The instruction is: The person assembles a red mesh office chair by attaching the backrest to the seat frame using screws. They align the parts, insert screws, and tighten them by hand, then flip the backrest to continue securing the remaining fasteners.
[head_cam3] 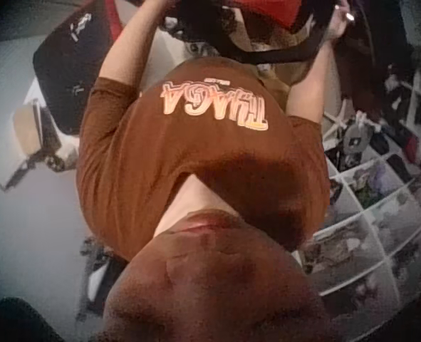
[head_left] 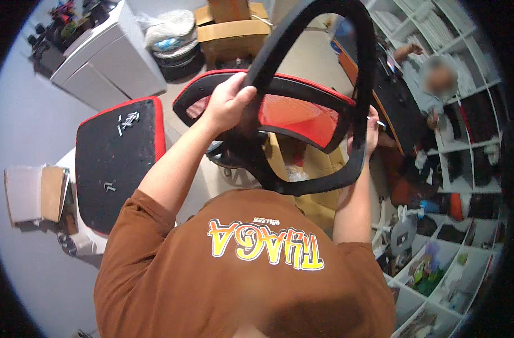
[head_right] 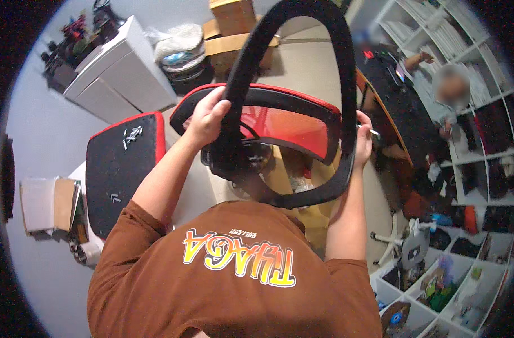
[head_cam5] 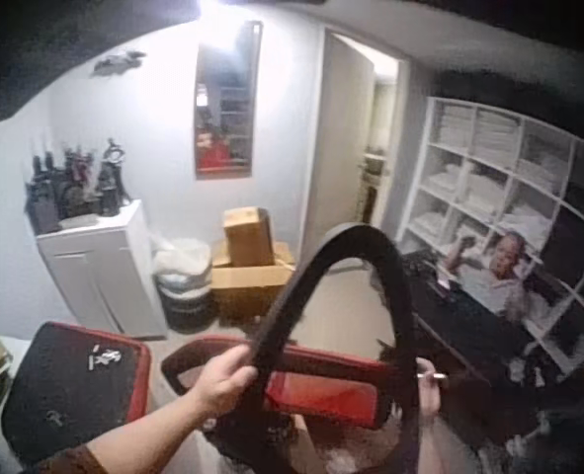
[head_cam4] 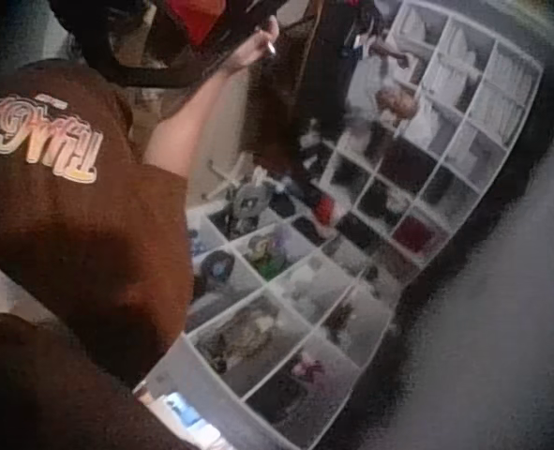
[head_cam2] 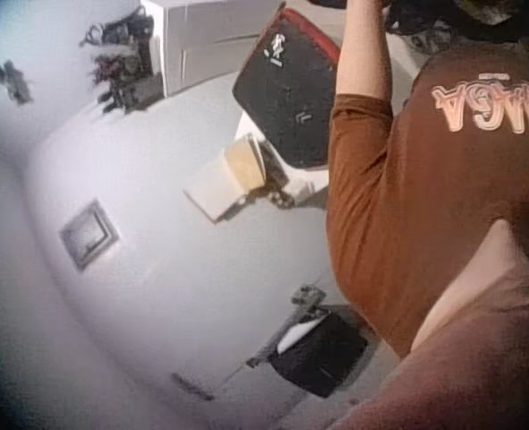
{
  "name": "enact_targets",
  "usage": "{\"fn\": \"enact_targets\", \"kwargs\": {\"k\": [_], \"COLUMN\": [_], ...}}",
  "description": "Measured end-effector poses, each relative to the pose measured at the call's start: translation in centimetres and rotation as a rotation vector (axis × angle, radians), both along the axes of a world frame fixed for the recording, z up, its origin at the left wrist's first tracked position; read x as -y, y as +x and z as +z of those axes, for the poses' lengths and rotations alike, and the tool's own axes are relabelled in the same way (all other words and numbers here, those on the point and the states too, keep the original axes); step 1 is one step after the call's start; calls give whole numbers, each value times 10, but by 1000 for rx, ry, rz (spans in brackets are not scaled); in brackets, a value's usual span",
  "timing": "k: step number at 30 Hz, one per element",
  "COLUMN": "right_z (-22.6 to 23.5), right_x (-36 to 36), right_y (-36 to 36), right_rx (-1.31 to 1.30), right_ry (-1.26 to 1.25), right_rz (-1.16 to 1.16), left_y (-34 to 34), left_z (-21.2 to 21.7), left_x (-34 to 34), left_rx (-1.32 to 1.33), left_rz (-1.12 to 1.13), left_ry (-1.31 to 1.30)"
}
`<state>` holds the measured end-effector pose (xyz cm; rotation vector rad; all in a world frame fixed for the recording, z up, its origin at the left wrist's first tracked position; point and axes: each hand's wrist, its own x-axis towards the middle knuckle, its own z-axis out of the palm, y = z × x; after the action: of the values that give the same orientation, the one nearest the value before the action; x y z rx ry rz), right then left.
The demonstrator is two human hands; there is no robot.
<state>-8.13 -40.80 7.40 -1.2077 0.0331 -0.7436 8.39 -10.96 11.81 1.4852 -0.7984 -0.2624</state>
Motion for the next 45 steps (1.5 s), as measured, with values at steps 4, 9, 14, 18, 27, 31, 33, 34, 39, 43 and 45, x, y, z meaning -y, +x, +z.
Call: {"fn": "enact_targets", "kwargs": {"k": [4,9,14,18,27,31,33,34,39,43,45], "right_z": [5,7,15,11,-1,-3,-6,-7,-12,-11,-10], "right_x": [-25,-53,-51,-42,-35,-31,-27,-26,-23,-25,-26], "right_y": [17,33,38,54,57,54,49,49,48,47,46], "right_rx": [67,-186,-164,-190,-51,-125,-103,-72,-40,-75,-97], "right_ry": [-34,-20,-392,-387,-374,-421,-395,-371,-393,-440,-429], "right_rz": [-115,-232,-319,-386,-382,-398,-336,-320,-370,-415,-394], "left_y": [5,10,13,9,-31,-62,-63,-62,-41,3,29], "left_z": [-5,-3,3,14,70,73,90,104,167,172,163], "left_x": [2,-3,-11,-54,-220,-205,-198,-197,-176,-130,-108], "left_rx": [-112,-223,-395,-500,-461,-565,-580,-585,-259,175,449], "left_rz": [-19,-24,-63,40,-110,-288,-162,-73,139,392,433], "left_ry": [-80,-155,-419,-594,-924,-994,-999,-975,-459,43,309]}}
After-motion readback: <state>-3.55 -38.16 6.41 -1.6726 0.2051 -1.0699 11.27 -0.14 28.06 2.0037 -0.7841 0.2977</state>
